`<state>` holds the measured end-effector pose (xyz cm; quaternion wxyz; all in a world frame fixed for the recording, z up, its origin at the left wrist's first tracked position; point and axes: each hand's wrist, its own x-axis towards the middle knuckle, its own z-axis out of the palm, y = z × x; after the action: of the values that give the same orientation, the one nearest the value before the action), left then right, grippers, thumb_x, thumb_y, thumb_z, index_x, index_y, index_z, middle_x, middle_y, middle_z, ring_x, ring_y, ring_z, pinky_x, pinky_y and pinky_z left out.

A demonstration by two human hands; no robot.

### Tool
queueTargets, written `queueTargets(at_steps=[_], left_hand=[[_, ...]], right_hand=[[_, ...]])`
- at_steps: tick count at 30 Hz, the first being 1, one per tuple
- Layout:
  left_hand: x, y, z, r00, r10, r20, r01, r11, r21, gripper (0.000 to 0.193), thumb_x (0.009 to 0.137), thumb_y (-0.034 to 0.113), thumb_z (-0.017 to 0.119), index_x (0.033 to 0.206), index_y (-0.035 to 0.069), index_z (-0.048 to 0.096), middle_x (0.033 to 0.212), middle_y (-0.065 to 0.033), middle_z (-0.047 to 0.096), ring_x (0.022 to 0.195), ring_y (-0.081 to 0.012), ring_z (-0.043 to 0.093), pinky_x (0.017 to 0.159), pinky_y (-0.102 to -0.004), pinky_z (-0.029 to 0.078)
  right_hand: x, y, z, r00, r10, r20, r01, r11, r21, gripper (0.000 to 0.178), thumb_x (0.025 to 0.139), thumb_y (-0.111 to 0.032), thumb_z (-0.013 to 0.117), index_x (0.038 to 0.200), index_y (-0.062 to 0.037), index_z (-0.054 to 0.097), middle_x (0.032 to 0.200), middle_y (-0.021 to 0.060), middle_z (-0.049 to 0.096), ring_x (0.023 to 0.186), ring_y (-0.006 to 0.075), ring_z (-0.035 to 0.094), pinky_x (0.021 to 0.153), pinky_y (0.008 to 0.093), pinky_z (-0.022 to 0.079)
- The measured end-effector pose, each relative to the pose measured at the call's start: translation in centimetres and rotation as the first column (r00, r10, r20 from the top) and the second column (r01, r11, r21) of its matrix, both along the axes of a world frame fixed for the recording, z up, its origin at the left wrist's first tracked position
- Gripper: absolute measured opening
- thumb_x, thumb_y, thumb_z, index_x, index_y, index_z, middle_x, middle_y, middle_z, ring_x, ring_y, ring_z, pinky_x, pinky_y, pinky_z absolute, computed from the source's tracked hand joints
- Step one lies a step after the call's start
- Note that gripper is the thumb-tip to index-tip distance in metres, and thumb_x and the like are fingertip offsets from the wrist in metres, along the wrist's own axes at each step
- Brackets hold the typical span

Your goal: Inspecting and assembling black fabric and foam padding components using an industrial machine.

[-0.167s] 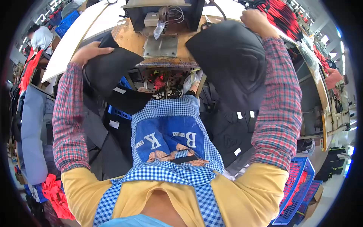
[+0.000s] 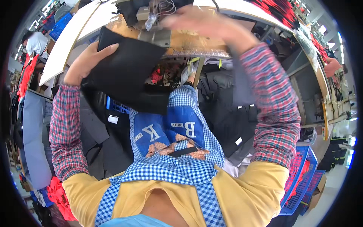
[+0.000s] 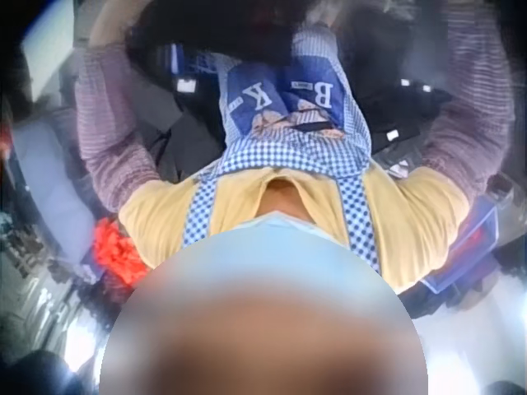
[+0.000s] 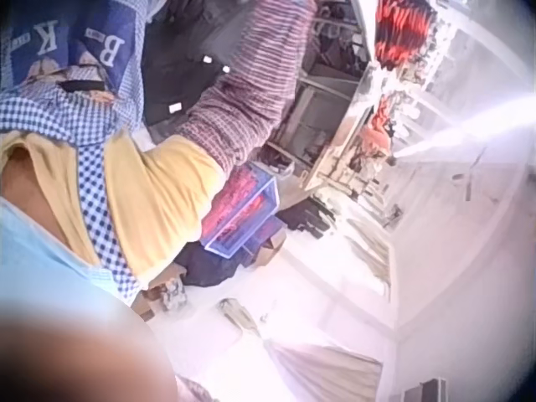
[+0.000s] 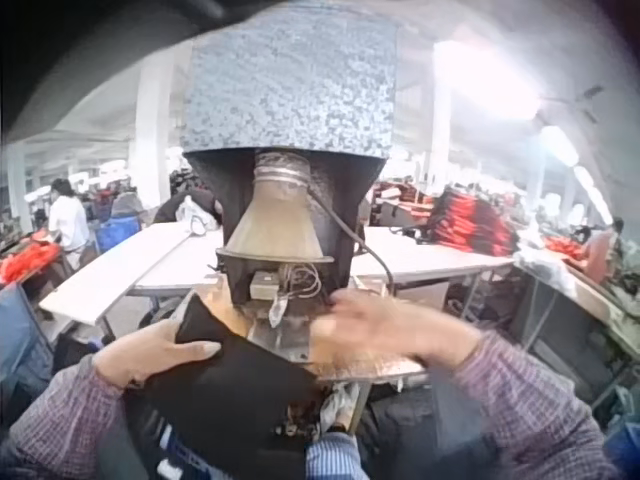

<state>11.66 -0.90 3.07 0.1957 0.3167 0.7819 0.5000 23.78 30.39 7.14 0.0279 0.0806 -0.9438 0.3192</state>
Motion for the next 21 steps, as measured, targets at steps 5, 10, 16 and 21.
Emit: queueTargets(at_steps=[5,10,16,21], left_hand=[[6.3,0.8,0.0,0.984,-0.136,-0.117,0.148,0.984,0.095,0.050,0.093,0.036,0.065,0.119,-0.005,0.057,0.102,-0.0068,0.065,0.091,-0.0129,0.063,0.082,-0.0268,0.051],[8.6,-1.3,-3.0,0.798,-0.573,-0.190,0.482,0.794,-0.371,0.031,0.090,0.027,0.066,0.105,0.000,0.063,0.086,-0.0121,0.064,0.077,-0.0133,0.058,0.071,-0.0316,0.048],[16.0,3.5,0.7,0.779,-0.613,-0.132,0.571,0.781,-0.254,0.038,0.093,0.031,0.063,0.085,-0.006,0.061,0.065,-0.0177,0.053,0.057,-0.0179,0.048,0.058,-0.0347,0.044],[17.8,7.0,0.4,0.717,-0.657,-0.231,0.633,0.753,-0.178,0.046,0.093,0.038,0.063,0.075,-0.004,0.055,0.061,-0.0152,0.045,0.055,-0.0156,0.041,0.053,-0.0351,0.038]], right_hand=[[7.2,-6.1,-0.2,0.993,0.113,-0.033,-0.117,0.981,-0.155,0.059,0.081,-0.042,0.074,0.123,-0.0019,0.061,0.109,0.0116,0.068,0.103,0.0235,0.063,0.090,0.0324,0.048],[17.3,2.8,7.3,0.952,-0.275,-0.132,0.230,0.931,-0.285,0.069,0.081,-0.014,0.075,0.137,0.0076,0.042,0.115,0.0182,0.064,0.107,0.0231,0.064,0.093,0.0358,0.052],[21.3,7.7,7.3,0.730,-0.633,-0.258,0.664,0.746,0.050,0.067,0.075,-0.028,0.081,0.129,0.0034,0.055,0.120,0.0137,0.062,0.113,0.0237,0.059,0.101,0.0348,0.043],[18.8,-1.5,0.1,0.949,0.178,-0.261,-0.094,0.948,0.305,0.082,0.066,-0.040,0.084,0.131,-0.0025,0.052,0.132,0.0178,0.054,0.123,0.0330,0.050,0.106,0.0366,0.036]])
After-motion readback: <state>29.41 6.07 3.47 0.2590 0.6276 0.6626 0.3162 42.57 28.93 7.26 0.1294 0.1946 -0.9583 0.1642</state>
